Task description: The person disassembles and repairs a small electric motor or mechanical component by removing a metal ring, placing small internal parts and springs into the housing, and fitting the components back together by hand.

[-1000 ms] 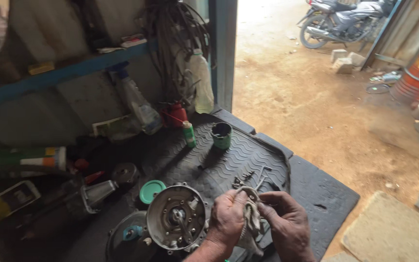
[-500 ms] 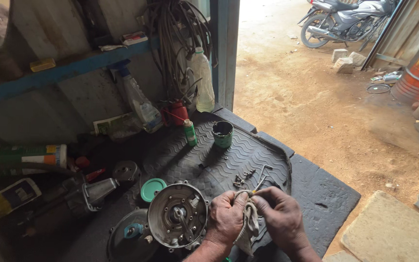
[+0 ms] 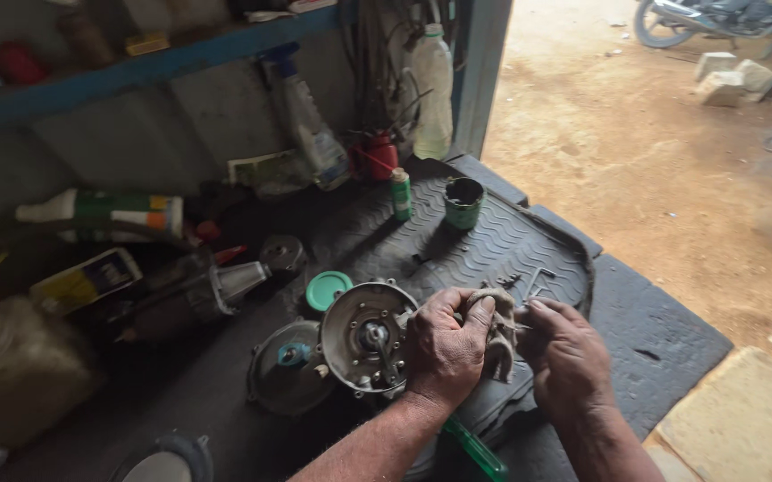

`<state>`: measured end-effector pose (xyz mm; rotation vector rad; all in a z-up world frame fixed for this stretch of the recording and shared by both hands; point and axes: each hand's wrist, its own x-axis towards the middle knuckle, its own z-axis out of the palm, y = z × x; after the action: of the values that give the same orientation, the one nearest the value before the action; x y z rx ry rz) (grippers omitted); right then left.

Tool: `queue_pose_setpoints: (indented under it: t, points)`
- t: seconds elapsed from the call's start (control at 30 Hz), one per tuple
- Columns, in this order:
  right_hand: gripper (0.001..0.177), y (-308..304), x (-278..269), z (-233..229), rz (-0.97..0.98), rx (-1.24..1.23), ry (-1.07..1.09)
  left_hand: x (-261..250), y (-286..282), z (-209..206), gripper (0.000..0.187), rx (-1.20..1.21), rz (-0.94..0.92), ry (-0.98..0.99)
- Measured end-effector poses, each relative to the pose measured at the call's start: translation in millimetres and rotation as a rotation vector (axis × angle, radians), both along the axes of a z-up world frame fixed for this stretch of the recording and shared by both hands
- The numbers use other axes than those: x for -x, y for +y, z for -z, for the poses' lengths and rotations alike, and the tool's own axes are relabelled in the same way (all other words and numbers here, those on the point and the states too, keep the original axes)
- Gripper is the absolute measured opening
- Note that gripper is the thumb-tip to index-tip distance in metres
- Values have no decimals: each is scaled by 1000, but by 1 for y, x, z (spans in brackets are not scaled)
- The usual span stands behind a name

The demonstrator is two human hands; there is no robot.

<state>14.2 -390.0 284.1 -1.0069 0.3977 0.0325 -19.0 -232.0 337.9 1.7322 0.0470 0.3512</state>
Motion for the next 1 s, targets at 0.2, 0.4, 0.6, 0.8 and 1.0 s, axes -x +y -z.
queue_pose_setpoints:
  t: [0.2,0.4,0.6,0.8,1.0]
  points:
    - [15,3,9,-17,-48,57,-64,5,5,1,20,179,12,189]
    - [13,17,7,-11,-217,-140,-89,7,12,3,19,-23,180,-309]
    - [15,22,20,-15,-272,-211,-1,17,23,-10,14,-39,224,-273]
    - [18,22,37,-29,-252,-147,-13,29,19,-25,16,-266,98,-360]
    - [20,26,48,-38,-181,243,-246,23,10,-19,37,-65,45,32]
